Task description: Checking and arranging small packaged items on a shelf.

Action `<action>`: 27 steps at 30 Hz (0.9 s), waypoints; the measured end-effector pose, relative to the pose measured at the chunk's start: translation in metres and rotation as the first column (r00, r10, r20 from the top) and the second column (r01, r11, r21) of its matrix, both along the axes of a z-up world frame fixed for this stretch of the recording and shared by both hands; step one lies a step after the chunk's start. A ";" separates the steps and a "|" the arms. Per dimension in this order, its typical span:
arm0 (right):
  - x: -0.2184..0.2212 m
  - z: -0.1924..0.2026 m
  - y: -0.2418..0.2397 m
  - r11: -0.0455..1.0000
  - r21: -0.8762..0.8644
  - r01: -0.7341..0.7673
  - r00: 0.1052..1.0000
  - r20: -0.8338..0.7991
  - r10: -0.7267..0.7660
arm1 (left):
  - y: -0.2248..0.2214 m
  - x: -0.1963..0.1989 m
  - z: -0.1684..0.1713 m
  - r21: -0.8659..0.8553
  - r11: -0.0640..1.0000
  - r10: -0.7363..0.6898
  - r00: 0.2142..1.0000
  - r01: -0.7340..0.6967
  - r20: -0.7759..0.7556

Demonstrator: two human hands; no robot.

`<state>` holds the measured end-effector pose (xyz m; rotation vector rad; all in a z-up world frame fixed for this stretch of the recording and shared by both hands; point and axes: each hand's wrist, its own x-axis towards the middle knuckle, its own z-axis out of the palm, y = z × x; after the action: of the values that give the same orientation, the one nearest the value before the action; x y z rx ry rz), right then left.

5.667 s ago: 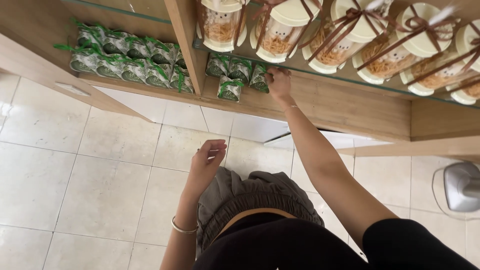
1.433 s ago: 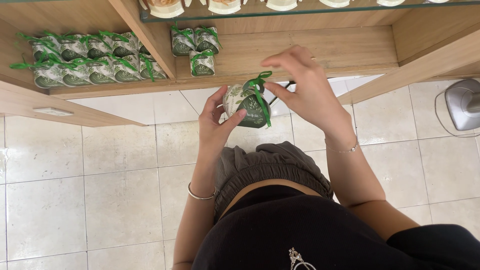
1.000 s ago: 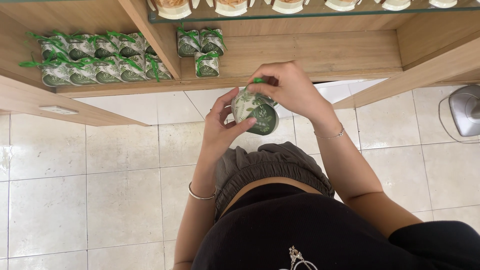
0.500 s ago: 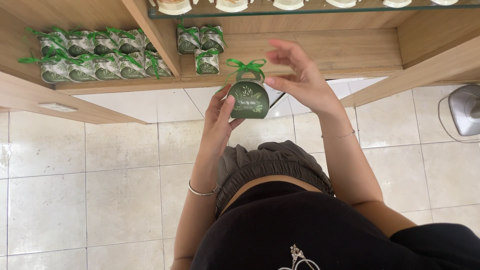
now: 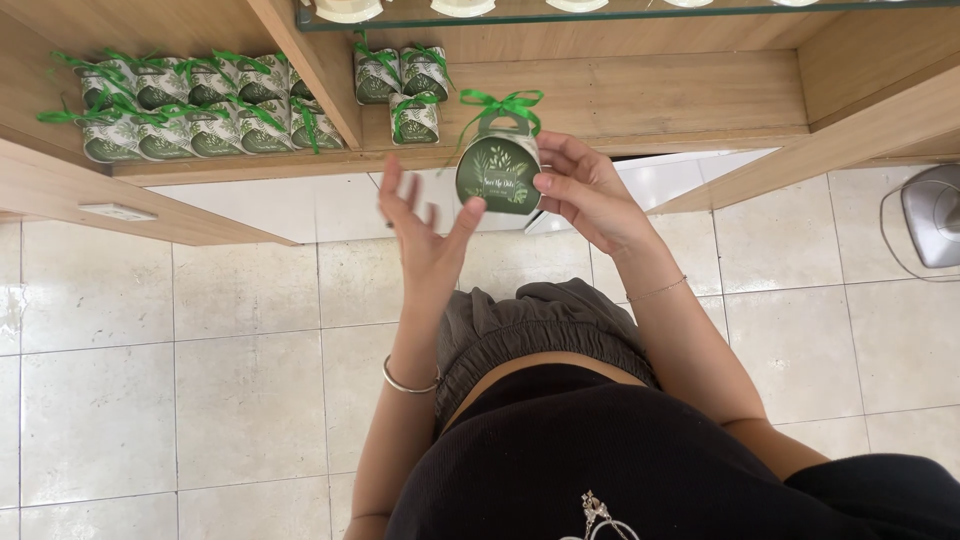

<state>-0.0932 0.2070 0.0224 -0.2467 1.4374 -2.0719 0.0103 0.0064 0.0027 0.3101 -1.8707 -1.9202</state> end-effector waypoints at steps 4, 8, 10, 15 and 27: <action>0.005 0.004 -0.011 0.994 0.045 0.096 0.993 -0.074 -0.092 | 0.011 0.013 0.033 -0.520 0.837 0.114 0.984 -0.170 -0.138; 0.019 0.015 -0.024 0.983 0.064 0.171 0.972 -0.174 -0.157 | 0.024 0.011 0.033 -0.553 0.833 -0.082 0.986 -0.014 -0.148; 0.027 0.027 -0.026 0.984 0.053 0.171 0.969 -0.189 -0.158 | 0.025 0.010 0.035 -0.563 0.826 -0.090 0.982 -0.019 -0.166; 0.044 0.043 -0.023 0.994 0.104 0.043 0.952 -0.307 -0.009 | 0.019 0.007 0.027 0.025 0.987 -0.158 0.984 0.157 0.086; 0.064 0.073 -0.021 0.917 0.387 0.098 0.593 -0.763 0.259 | 0.011 -0.008 -0.022 0.646 0.718 -0.234 0.964 0.259 -0.126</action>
<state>-0.0297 0.1859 0.0950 -1.1916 2.2728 -1.5499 0.0018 0.0171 -0.0189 0.2354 -1.1754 -2.7214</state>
